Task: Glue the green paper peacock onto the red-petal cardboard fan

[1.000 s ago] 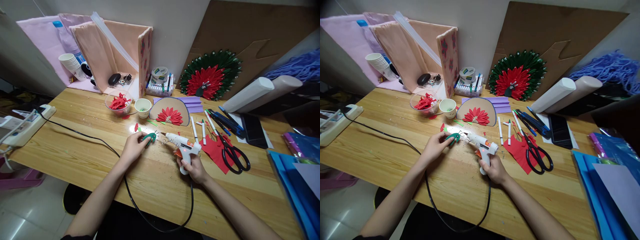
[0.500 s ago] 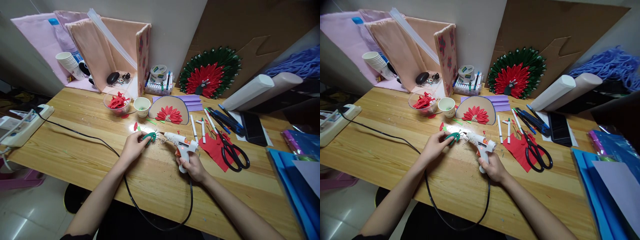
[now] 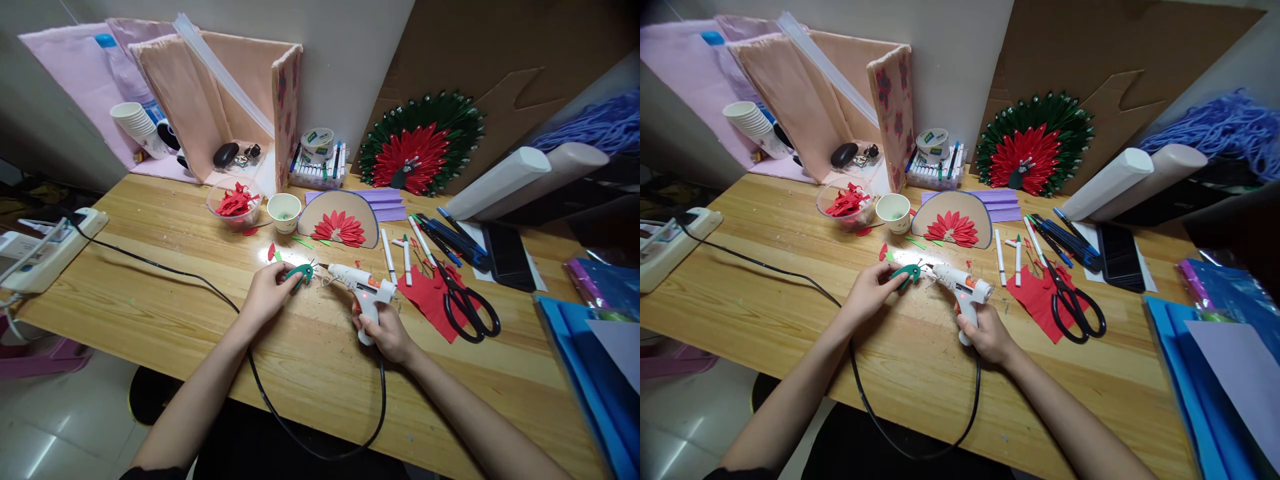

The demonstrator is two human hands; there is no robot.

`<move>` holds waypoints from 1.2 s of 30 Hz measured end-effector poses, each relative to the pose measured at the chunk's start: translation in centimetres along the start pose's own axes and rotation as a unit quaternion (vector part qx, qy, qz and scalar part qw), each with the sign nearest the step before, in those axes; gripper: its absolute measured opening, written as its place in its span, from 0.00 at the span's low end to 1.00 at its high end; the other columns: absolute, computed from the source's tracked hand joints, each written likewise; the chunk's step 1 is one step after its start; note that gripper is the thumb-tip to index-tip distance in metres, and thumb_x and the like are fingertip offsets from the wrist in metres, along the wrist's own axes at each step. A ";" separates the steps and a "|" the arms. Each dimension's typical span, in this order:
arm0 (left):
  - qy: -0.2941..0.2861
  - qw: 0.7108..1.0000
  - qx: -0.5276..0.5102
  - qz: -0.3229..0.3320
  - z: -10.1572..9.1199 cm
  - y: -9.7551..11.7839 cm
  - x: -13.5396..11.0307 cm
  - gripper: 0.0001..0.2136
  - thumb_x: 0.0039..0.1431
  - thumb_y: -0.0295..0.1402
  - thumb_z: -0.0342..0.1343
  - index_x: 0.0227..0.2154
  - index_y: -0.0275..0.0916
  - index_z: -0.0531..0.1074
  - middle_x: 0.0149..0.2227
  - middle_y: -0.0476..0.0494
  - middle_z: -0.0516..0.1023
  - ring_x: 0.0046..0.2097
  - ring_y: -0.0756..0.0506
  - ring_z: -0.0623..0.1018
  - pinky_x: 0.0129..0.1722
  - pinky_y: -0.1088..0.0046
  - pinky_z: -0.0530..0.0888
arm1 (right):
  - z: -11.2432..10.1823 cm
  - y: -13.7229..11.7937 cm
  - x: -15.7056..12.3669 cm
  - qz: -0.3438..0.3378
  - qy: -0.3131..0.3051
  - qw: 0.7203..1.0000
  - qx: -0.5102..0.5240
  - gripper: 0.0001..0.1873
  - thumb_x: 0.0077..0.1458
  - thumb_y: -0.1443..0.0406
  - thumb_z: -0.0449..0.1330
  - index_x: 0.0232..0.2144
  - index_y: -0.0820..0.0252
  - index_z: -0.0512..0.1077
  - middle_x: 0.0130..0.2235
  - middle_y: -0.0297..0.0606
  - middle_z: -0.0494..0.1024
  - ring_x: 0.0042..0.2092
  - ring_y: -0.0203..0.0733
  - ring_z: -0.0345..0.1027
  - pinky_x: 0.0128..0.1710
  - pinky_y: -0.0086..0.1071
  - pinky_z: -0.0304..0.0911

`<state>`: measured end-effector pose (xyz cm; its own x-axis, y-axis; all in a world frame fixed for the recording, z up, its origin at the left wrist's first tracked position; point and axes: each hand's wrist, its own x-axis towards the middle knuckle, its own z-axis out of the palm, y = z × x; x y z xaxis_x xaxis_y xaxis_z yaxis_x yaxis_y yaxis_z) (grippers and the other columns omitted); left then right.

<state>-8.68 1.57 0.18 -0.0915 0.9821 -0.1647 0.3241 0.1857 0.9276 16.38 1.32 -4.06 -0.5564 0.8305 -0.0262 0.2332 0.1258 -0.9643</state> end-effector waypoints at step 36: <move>0.004 0.999 -0.042 -0.004 0.0 0.2 0.1 0.11 0.52 0.38 0.57 0.31 0.33 0.74 0.29 0.44 0.77 0.28 0.49 0.73 0.30 0.75 0.67 | 0.1 -0.3 0.0 -0.004 0.046 0.998 0.038 0.21 0.56 0.54 0.50 0.42 0.64 0.66 0.21 0.30 0.63 0.21 0.33 0.54 0.20 0.29 0.52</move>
<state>-8.61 1.70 0.33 -0.1024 0.9801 -0.1700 0.2429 0.1904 0.9512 16.23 1.27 -3.77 -0.4816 0.8764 0.0017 0.1659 0.0931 -0.9817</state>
